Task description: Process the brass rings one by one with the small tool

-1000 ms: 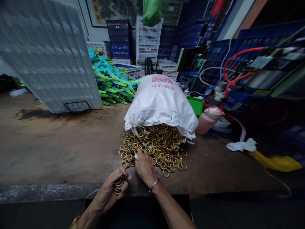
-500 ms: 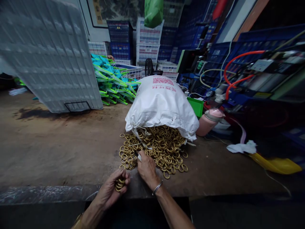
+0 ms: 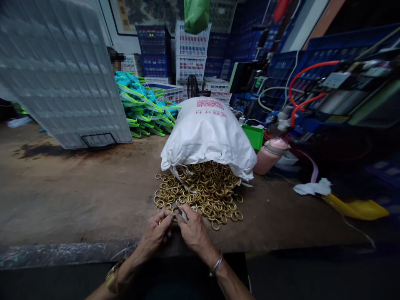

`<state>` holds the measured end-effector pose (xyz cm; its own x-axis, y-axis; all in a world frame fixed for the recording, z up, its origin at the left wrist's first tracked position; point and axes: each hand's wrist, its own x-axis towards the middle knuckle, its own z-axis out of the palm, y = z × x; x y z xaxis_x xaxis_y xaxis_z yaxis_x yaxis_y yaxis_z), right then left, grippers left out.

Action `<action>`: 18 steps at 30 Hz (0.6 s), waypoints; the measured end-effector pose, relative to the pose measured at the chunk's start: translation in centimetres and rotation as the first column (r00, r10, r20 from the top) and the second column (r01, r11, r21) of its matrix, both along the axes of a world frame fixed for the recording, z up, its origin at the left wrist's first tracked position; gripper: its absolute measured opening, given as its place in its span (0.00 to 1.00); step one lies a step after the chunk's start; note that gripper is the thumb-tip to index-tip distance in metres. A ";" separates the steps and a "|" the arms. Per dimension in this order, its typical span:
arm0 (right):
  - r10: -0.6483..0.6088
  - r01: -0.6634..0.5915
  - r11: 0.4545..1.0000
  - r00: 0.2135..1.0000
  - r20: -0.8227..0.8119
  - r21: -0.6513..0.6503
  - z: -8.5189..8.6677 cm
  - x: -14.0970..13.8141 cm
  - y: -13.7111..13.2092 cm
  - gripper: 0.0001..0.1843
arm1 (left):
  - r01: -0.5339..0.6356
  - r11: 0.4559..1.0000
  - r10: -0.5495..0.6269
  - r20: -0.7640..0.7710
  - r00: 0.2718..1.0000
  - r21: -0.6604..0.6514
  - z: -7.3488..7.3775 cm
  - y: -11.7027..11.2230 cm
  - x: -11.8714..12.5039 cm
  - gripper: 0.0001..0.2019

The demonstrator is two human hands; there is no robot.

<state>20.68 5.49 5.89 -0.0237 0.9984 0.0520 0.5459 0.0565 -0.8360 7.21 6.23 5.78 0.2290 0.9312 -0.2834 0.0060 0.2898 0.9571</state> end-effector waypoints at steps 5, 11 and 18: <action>-0.138 0.051 0.969 0.923 -0.360 -0.242 -0.8 -0.3 -0.1 0.15 | -0.045 0.999 0.046 0.027 0.999 -0.022 -0.1 -0.4 0.2 0.15; -0.289 -0.099 0.870 0.691 -0.663 -0.483 -1.2 -0.7 -0.8 0.19 | 0.022 1.000 -0.021 0.094 0.995 -0.015 0.3 -0.8 0.8 0.15; -0.211 0.080 0.949 0.880 -0.425 -0.306 -2.0 0.1 -0.2 0.14 | 0.112 0.993 -0.109 0.065 0.992 -0.042 -0.6 -0.6 0.8 0.15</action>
